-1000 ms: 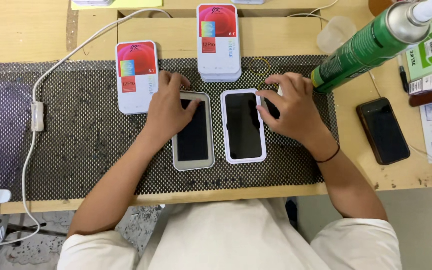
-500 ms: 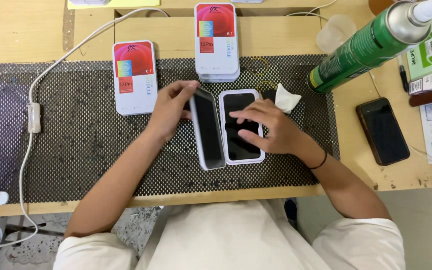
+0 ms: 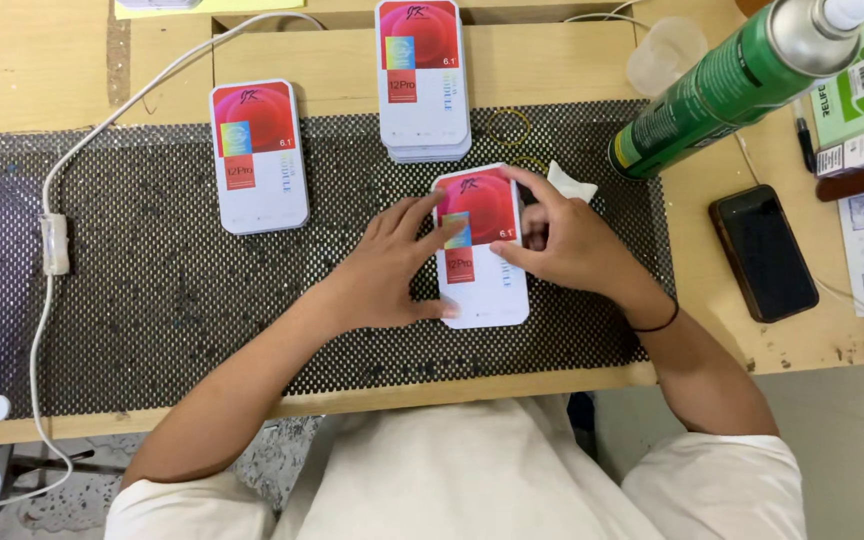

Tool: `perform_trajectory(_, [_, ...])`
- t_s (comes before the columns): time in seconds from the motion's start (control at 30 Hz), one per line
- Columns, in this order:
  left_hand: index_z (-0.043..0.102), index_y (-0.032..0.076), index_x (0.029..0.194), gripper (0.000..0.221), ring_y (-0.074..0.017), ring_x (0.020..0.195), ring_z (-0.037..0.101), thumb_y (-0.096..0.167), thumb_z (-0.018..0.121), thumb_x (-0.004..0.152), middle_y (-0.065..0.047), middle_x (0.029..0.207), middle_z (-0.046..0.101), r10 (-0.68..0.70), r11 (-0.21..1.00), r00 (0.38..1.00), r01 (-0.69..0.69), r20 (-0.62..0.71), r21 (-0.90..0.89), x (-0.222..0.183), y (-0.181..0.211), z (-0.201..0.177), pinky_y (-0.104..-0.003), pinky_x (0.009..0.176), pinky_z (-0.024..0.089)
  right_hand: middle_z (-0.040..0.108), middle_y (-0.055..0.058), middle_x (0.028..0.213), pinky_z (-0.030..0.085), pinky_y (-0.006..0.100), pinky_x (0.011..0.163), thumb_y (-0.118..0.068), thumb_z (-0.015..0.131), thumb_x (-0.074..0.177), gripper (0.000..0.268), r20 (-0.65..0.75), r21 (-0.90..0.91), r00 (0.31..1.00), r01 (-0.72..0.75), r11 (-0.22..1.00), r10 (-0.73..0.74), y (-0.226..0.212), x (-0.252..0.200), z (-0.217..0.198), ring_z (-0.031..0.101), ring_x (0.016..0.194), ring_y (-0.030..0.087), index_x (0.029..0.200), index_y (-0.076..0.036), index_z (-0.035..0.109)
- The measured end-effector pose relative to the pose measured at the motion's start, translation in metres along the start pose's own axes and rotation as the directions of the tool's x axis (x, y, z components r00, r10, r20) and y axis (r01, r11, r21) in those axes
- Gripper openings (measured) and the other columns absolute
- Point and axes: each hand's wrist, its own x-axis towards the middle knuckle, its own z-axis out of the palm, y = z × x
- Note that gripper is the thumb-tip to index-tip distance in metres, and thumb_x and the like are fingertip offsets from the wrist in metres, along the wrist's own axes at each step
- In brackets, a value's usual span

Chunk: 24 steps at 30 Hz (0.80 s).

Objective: The person wipes a phone screen with a cloth after applying a liquid from a spray can, then places the screen into a white frame and attaches it to a phone body.

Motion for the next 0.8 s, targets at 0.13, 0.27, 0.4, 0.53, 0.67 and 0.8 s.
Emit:
perform_trajectory(0.13, [0.033, 0.021, 0.160, 0.102, -0.0450, 0.148, 0.025, 0.069, 0.073, 0.079, -0.023, 0.163, 0.021, -0.012, 1.000, 1.000, 0.011, 0.012, 0.020, 0.003, 0.001, 0.008, -0.062, 0.121, 0.020, 0.075, 0.011, 0.077, 0.053, 0.040, 0.072, -0.031, 0.080, 0.079, 0.089, 0.057, -0.198, 0.991, -0.104, 0.975, 0.117, -0.013, 0.002, -0.014, 0.070, 0.070, 0.029, 0.158, -0.016, 0.042])
perform_trajectory(0.27, [0.034, 0.020, 0.159, 0.098, -0.0437, 0.148, 0.023, 0.069, 0.069, 0.082, -0.023, 0.163, 0.021, 0.009, 1.000, 1.000, -0.009, 0.008, 0.023, 0.003, 0.000, 0.010, -0.063, 0.120, 0.017, 0.076, 0.004, 0.082, 0.054, 0.045, 0.082, -0.055, 0.076, 0.075, 0.090, 0.125, -0.487, 0.961, -0.158, 0.859, 0.248, -0.018, 0.003, -0.025, 0.073, 0.084, 0.032, 0.155, -0.026, 0.047])
perform_trajectory(0.4, [0.037, 0.017, 0.157, 0.095, -0.0444, 0.147, 0.022, 0.070, 0.067, 0.084, -0.024, 0.164, 0.018, 0.024, 0.999, 1.000, -0.025, 0.003, 0.027, 0.003, -0.001, 0.012, -0.065, 0.118, 0.016, 0.075, 0.002, 0.096, 0.053, 0.046, 0.089, -0.075, 0.075, 0.065, 0.110, 0.190, -0.617, 0.923, -0.152, 0.772, 0.334, -0.021, 0.002, -0.029, 0.072, 0.101, 0.032, 0.160, -0.032, 0.041])
perform_trajectory(0.53, [0.037, 0.015, 0.157, 0.095, -0.0456, 0.148, 0.021, 0.066, 0.069, 0.084, -0.025, 0.164, 0.017, 0.023, 1.000, 1.000, -0.023, 0.009, 0.001, 0.003, 0.001, 0.013, -0.066, 0.118, 0.014, 0.073, 0.004, 0.097, 0.050, 0.044, 0.089, -0.074, 0.074, 0.070, 0.106, 0.168, -0.666, 0.946, -0.097, 0.740, 0.276, -0.010, 0.000, -0.022, 0.071, 0.100, 0.031, 0.161, -0.030, 0.042])
perform_trajectory(0.67, [0.037, 0.015, 0.157, 0.096, -0.0455, 0.149, 0.020, 0.067, 0.068, 0.082, -0.024, 0.165, 0.016, 0.012, 1.000, 1.000, -0.012, -0.007, 0.004, 0.002, 0.002, 0.016, -0.067, 0.119, 0.013, 0.067, 0.001, 0.100, 0.047, 0.042, 0.085, -0.080, 0.068, 0.071, 0.106, 0.163, -0.764, 0.955, -0.038, 0.644, 0.249, 0.006, 0.003, -0.015, 0.068, 0.103, 0.027, 0.162, -0.034, 0.038])
perform_trajectory(0.8, [0.032, 0.011, 0.159, 0.100, -0.0461, 0.151, 0.015, 0.067, 0.066, 0.084, -0.026, 0.165, 0.014, -0.037, 0.999, 0.999, 0.037, 0.008, 0.025, -0.001, 0.009, 0.010, -0.066, 0.121, 0.011, 0.063, 0.000, 0.101, 0.044, 0.042, 0.084, -0.086, 0.071, 0.058, 0.119, 0.097, -0.762, 0.984, -0.023, 0.648, 0.149, 0.014, 0.002, -0.016, 0.065, 0.104, 0.026, 0.160, -0.034, 0.039])
